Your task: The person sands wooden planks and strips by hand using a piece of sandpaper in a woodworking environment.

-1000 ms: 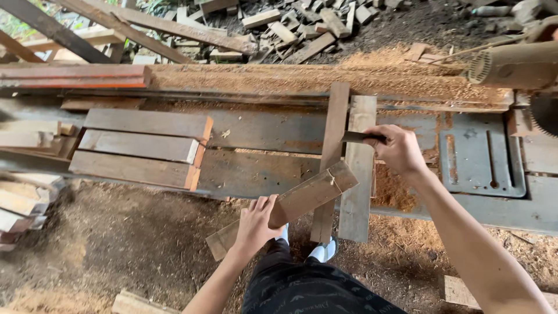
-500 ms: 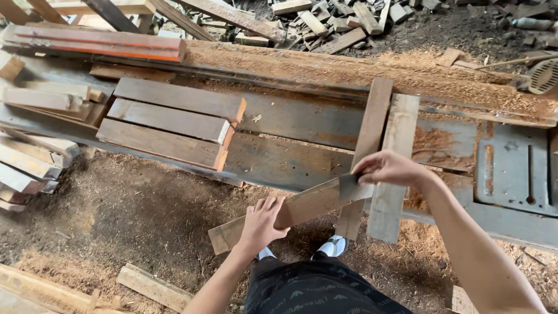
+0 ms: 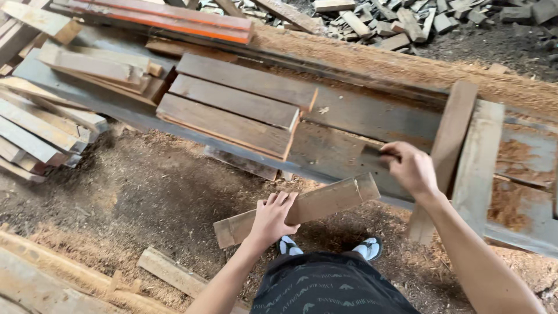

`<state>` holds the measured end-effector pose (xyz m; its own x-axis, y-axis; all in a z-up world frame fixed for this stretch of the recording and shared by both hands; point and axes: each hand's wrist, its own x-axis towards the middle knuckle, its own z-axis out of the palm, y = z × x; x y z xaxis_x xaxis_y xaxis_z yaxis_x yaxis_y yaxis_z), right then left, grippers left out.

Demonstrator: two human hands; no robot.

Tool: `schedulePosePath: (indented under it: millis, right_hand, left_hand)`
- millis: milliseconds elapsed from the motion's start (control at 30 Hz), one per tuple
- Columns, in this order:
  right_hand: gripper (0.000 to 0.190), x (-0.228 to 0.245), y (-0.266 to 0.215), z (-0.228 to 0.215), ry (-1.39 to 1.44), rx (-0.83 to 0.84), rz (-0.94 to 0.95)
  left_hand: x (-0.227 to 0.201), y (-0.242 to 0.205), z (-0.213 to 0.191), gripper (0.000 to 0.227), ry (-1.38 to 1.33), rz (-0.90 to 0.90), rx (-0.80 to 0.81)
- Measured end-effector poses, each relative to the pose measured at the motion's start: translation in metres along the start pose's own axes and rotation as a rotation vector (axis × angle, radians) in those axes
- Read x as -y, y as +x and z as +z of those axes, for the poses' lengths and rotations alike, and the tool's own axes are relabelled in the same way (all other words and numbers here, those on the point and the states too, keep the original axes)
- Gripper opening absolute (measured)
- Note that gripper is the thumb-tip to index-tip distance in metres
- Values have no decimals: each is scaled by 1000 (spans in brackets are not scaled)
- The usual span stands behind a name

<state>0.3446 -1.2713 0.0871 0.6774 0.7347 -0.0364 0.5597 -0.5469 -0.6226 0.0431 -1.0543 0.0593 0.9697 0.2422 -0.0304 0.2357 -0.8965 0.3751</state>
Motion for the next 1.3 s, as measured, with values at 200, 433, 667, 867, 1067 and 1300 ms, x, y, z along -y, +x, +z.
schedulePosePath:
  millis: [200,433,667,867,1067,1300]
  right_hand:
    - [31,64,13,25,197,311,135]
    - [25,121,59,72,139,414,-72]
    - [13,133,148,101,-47,-406,-241]
    - [24,129,204,101,283,638,215]
    - [27,140,231,116,182,292,258]
    - [36,162,258,180,934,-335,388]
  left_hand:
    - [70,-33,-28,88,36,-34,-24]
    - [115,-40,-47,89,0,-82,-35]
    - [162,-7,-62,98,84,-21,-26]
    - [209,36,-94,96,76,-98,17]
    - [265,87,-117,94,90,-62,-30]
    - [336,153,-123,90,62,49,44]
